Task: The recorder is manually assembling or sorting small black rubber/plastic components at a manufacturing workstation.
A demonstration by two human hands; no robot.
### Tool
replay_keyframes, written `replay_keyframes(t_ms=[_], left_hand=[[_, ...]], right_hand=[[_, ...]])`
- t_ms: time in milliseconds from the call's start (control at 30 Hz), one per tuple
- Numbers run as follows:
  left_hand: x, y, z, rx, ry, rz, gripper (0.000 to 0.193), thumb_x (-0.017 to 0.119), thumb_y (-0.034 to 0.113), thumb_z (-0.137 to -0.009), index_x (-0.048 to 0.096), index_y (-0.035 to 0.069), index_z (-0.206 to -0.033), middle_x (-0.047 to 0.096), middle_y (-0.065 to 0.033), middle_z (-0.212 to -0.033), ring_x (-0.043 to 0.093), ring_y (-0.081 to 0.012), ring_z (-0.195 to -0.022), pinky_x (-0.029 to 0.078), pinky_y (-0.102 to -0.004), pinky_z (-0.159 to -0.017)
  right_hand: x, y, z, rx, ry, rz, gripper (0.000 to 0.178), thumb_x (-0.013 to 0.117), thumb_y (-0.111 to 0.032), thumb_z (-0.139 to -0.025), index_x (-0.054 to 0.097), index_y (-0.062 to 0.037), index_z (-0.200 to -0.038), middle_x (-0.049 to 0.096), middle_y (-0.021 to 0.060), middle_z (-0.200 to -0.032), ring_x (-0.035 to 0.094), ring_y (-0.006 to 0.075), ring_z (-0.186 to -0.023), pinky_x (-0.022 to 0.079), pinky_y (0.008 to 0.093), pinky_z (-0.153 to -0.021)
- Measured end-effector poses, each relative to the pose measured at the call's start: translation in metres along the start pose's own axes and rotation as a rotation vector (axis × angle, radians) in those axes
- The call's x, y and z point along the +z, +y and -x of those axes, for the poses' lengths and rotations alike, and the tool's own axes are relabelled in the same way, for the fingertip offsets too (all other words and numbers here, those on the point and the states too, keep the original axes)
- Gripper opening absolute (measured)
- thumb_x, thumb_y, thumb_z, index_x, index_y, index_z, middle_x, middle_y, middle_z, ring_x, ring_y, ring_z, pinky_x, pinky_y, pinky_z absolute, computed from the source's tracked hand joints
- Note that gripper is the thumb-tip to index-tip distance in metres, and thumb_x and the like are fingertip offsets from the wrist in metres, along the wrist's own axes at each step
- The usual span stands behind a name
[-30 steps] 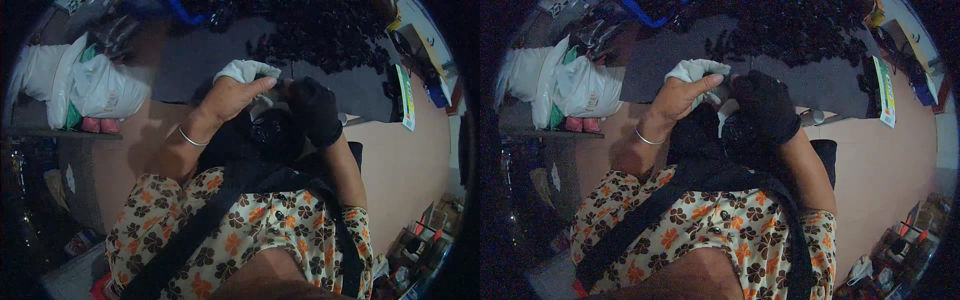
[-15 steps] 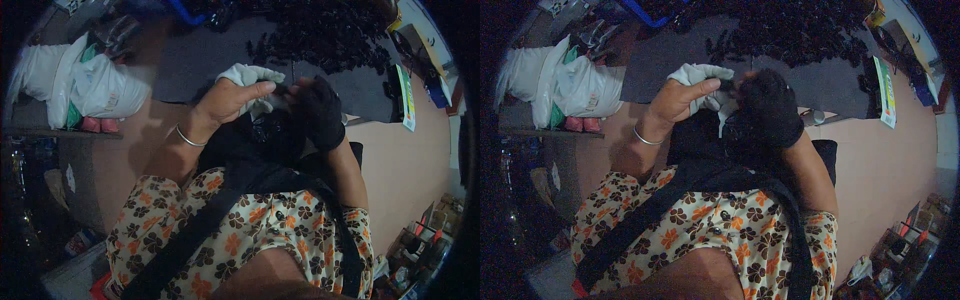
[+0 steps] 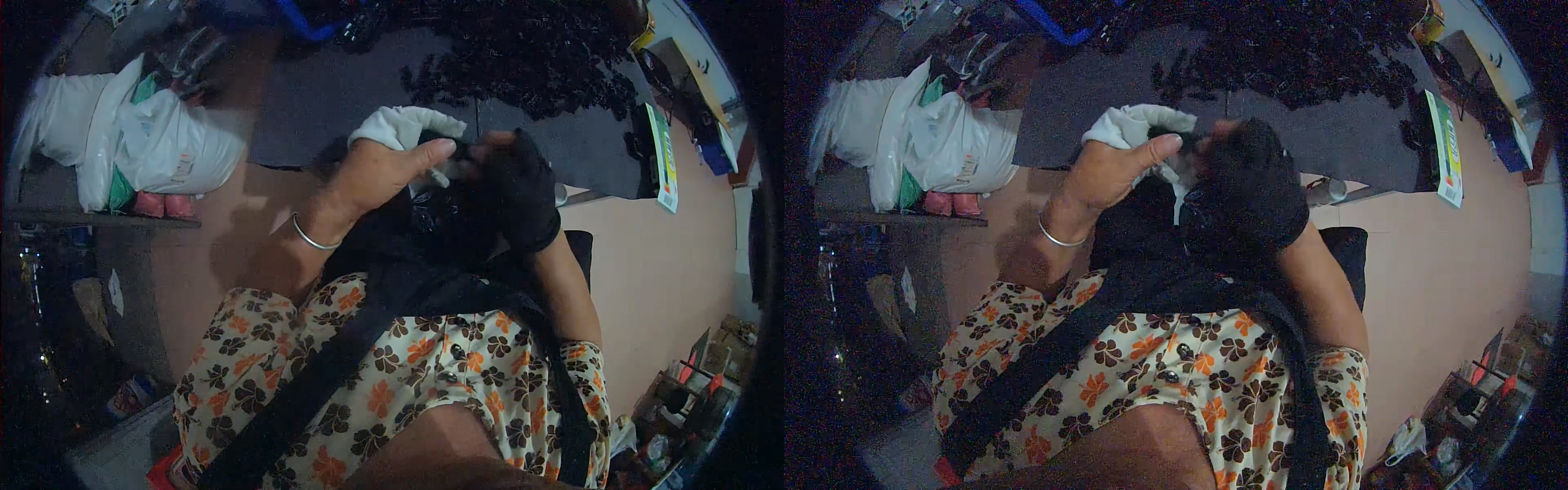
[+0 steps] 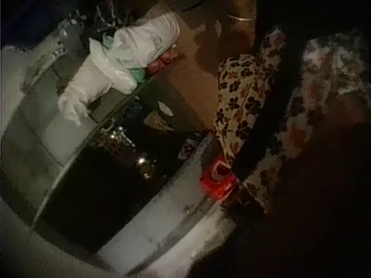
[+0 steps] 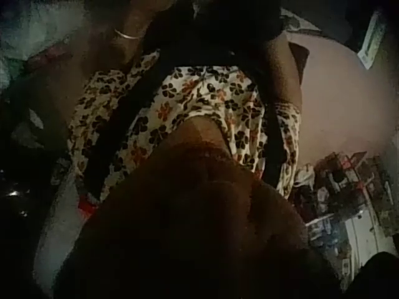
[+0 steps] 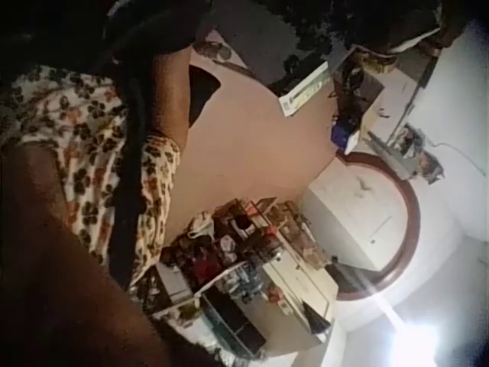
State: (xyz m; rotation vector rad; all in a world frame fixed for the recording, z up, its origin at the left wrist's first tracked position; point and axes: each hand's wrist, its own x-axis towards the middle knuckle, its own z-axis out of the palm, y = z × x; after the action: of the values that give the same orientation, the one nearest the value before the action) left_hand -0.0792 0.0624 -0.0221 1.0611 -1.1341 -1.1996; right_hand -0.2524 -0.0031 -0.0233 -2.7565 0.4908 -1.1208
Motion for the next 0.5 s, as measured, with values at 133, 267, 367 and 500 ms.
replay_keyframes(t_ms=[133,267,367,500], left_hand=[[0.008,0.000,0.005,0.224,0.088,-0.323,0.020,0.056,0.008,-0.084,0.059,-0.002,-0.100,0.063,-0.0099,-0.083,0.059,-0.0089,-0.063,0.050,-0.0207,-0.053],[0.005,0.003,0.004,0.158,-0.010,-0.509,0.025,0.060,0.011,-0.083,0.057,-0.004,-0.102,0.063,-0.0108,-0.092,0.060,-0.0107,-0.071,0.049,-0.0213,-0.062],[-0.017,-0.011,-0.014,0.298,-0.075,-0.652,0.038,0.067,0.021,-0.077,0.056,-0.003,-0.105,0.062,-0.0130,-0.095,0.061,-0.0172,-0.080,0.048,-0.0279,-0.067],[-0.056,0.000,-0.058,0.190,0.335,-1.360,0.062,0.067,0.044,-0.071,0.050,0.007,-0.118,0.059,-0.0204,-0.100,0.057,-0.0357,-0.092,0.046,-0.0388,-0.077]], right_hand=[[0.004,-0.005,-0.002,0.697,-0.154,-0.681,0.026,0.066,-0.010,-0.075,0.056,-0.0011,-0.097,0.060,0.0088,-0.084,0.057,0.0148,-0.076,0.046,0.0291,-0.066],[0.005,0.010,0.011,0.148,-0.153,-0.282,0.024,0.064,-0.011,-0.077,0.057,0.0001,-0.098,0.063,0.0094,-0.086,0.055,0.0109,-0.080,0.046,0.0272,-0.068],[-0.001,0.012,0.004,0.742,-0.311,-0.683,0.025,0.065,-0.012,-0.076,0.059,-0.0007,-0.097,0.062,0.0093,-0.082,0.055,0.0120,-0.078,0.045,0.0271,-0.069],[-0.014,0.047,0.013,0.592,-0.312,-0.177,0.026,0.066,-0.015,-0.074,0.059,-0.0034,-0.096,0.062,0.0116,-0.083,0.059,0.0184,-0.079,0.046,0.0307,-0.071]])
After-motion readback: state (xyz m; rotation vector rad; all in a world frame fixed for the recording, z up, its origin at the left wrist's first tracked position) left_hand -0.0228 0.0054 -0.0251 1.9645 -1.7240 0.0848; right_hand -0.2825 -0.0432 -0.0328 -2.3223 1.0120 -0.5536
